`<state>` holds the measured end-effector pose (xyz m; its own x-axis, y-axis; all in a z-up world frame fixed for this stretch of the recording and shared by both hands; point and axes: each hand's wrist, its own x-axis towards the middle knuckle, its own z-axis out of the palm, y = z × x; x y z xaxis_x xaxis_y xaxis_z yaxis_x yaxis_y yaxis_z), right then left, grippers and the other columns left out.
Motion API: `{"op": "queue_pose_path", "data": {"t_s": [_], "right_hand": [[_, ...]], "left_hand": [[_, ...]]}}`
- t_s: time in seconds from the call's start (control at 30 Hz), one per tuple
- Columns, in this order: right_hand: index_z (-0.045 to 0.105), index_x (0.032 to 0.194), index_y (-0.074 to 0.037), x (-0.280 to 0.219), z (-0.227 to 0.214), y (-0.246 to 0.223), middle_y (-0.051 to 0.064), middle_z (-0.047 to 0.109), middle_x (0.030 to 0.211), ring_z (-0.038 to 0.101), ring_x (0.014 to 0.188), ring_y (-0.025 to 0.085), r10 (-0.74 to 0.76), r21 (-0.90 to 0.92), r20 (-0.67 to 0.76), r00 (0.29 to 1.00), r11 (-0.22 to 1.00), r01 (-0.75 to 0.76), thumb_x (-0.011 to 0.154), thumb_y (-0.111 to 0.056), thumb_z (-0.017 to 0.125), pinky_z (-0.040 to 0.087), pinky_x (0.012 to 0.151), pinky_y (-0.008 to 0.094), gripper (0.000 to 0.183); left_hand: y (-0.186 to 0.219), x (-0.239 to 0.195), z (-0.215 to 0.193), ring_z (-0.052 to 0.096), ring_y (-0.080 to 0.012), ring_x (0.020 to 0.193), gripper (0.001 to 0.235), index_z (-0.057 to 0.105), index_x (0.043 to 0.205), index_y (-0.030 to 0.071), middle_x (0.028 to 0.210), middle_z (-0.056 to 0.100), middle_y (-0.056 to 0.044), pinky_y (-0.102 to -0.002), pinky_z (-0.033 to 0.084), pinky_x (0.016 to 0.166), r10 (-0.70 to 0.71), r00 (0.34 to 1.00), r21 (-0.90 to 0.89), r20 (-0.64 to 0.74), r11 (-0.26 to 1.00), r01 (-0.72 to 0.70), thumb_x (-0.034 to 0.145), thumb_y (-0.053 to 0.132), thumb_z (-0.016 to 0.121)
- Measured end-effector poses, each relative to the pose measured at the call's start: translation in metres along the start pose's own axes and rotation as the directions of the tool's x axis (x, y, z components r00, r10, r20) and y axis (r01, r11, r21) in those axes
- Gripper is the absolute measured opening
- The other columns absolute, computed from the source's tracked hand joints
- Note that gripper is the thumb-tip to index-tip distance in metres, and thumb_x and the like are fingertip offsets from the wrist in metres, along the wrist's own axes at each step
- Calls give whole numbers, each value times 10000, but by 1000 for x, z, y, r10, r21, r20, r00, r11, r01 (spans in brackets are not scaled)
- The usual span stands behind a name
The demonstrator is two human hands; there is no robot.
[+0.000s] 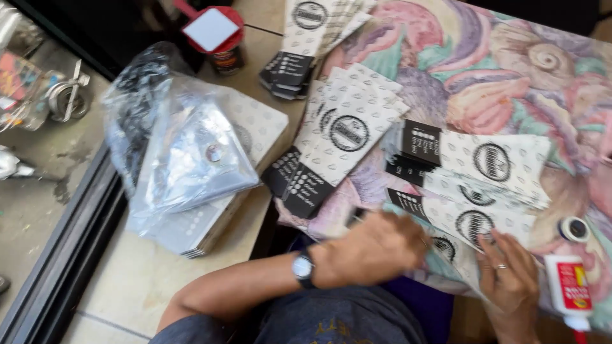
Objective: Applying glue to the edges of paper food wraps and stacking them together.
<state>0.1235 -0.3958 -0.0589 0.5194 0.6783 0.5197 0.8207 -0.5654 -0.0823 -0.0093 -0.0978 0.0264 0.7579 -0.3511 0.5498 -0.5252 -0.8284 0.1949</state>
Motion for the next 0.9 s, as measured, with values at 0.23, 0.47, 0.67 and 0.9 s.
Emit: {"op": "queue_pose_path", "data": {"t_s": [0.23, 0.47, 0.67, 0.9], "right_hand": [[762, 1089, -51, -5, -44, -4, 153, 703, 1255, 645, 1203, 360, 132, 32, -53, 990, 991, -130, 917, -111, 819, 373, 1266, 546, 190], [541, 1575, 9, -30, -79, 78, 216, 697, 1125, 615, 876, 309, 892, 13, 281, 355, 367, -930, 881, -367, 767, 489, 769, 431, 821], [644, 1064, -142, -80, -45, 100, -23, 664, 879, 603, 649, 84, 890, 731, 274, 364, 53, -680, 939, -178, 760, 436, 455, 248, 174], [574, 1374, -29, -54, -81, 34, 147, 661, 1264, 668, 1170, 290, 891, 963, 80, 447, 45, -264, 952, 1, 620, 595, 984, 554, 425]], "left_hand": [[-110, 4, -32, 690, -335, 700, 186, 683, 955, 58, 809, 736, -145, -429, 452, 620, -550, 832, -387, -78, 786, 483, 1017, 206, 589], [-146, -39, 38, 644, -330, 936, 548, 498, 1413, -32, 1060, 657, -174, -419, 547, 833, -720, 686, 569, -109, 521, 637, 878, 10, 610], [-62, -7, 62, 523, -453, 1365, 654, 583, 1379, -62, 1435, 561, -305, -543, 381, 1200, -91, 996, -82, 22, 992, 92, 743, -212, 615], [-15, -4, 110, 473, -443, 1418, 389, 659, 1274, -44, 1459, 555, -290, -504, 343, 1215, 39, 987, -201, 159, 980, -7, 1058, 257, 542]]}}
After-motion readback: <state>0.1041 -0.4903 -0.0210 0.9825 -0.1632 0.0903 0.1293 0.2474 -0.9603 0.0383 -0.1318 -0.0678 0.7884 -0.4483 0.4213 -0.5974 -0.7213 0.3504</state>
